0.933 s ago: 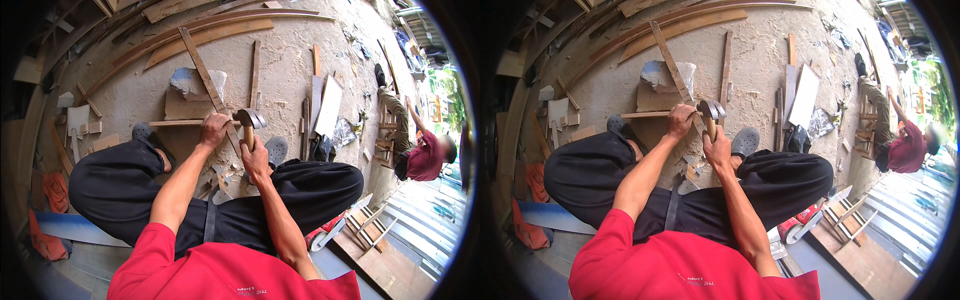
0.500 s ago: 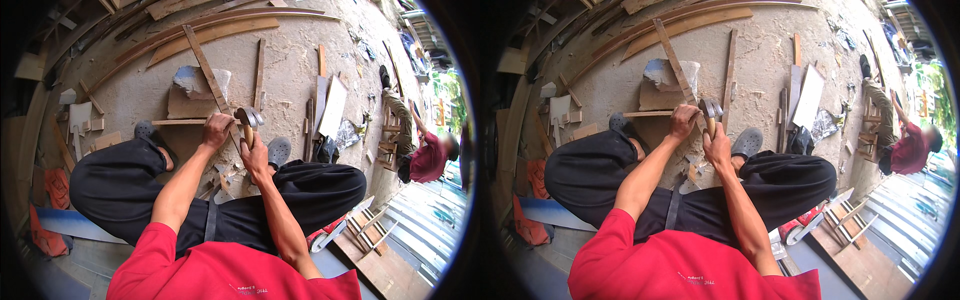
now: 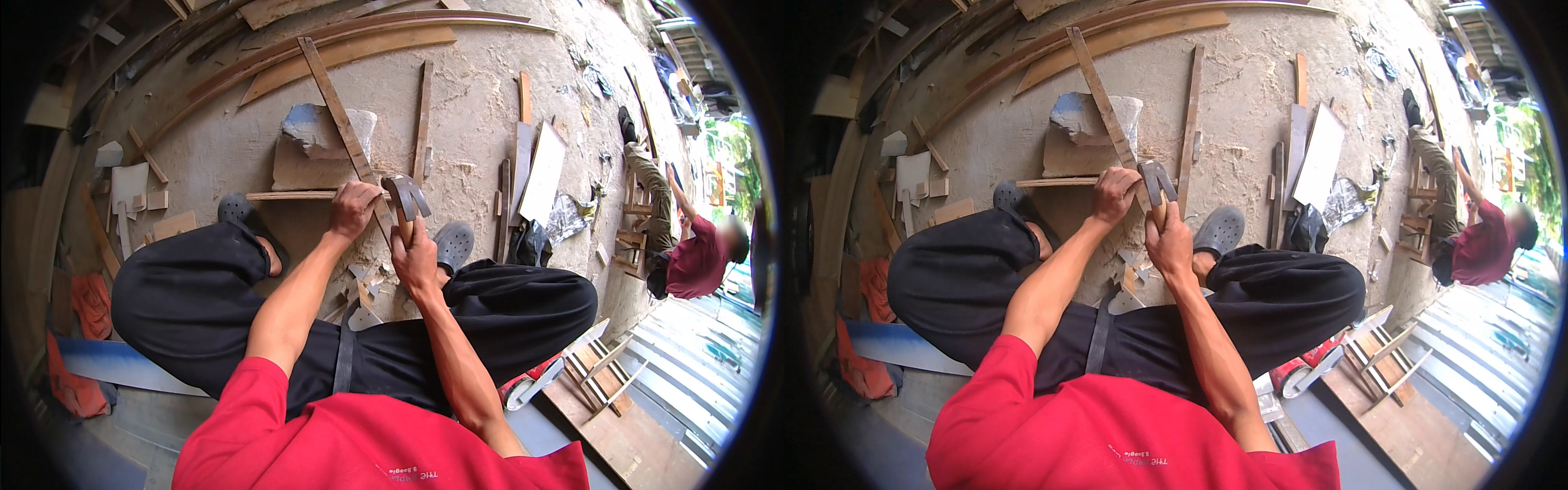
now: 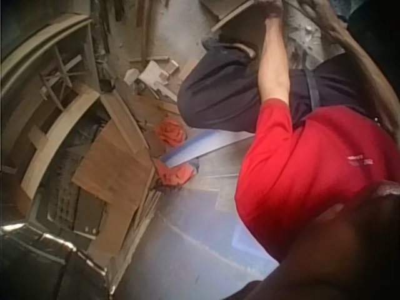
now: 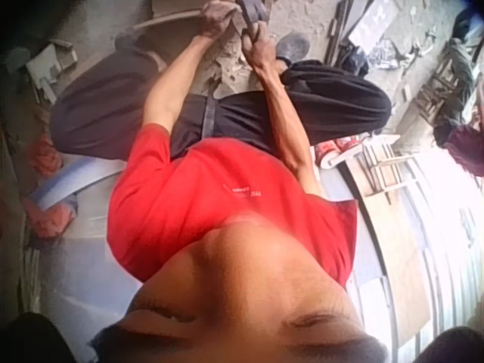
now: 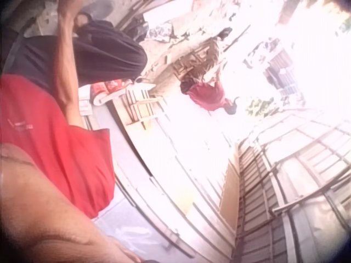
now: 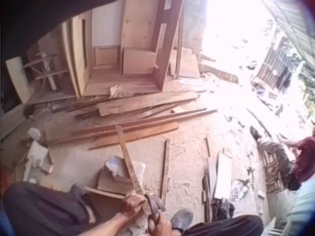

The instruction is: The person sits on the floor and assembles a wooden frame by positioning a long wooden strip across two shorter pieces. They use a hammer to drive nails into the wood to secure the pieces together.

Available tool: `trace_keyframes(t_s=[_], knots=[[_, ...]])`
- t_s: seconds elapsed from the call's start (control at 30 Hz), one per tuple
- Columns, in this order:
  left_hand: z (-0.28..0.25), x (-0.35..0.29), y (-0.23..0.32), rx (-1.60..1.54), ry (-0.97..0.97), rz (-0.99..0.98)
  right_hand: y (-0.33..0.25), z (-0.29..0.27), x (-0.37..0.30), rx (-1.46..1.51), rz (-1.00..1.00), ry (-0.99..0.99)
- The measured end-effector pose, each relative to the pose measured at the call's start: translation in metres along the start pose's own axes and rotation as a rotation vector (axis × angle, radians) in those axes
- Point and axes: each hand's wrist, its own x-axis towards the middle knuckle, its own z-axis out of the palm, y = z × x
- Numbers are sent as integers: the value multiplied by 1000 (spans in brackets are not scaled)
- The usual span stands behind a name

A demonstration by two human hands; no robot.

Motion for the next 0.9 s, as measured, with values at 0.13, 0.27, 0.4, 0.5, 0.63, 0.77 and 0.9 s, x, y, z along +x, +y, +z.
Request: trace_keyframes(t_s=[0.13, 0.27, 0.4, 0.5, 0.63, 0.77, 0.9], knots=[[0, 0, -1, 11, -12, -9, 7, 5, 0, -65, 26, -34], [-1, 0, -3, 5, -19, 2, 3, 2, 1, -53, 38, -58], [0, 1, -1, -6, 2, 8, -2, 1, -3, -28, 28, -9], [2, -3, -6, 23, -21, 1, 3, 2, -2, -69, 59, -76], [3, -3, -6, 29, -32, 1, 6, 2, 0, -71, 74, -70], [1, 0, -2, -52, -57, -43, 4, -2, -1, -33, 117, -15], [-5, 5, 9, -112, -42, -112, 8, -6, 4, 8, 141, 33]])
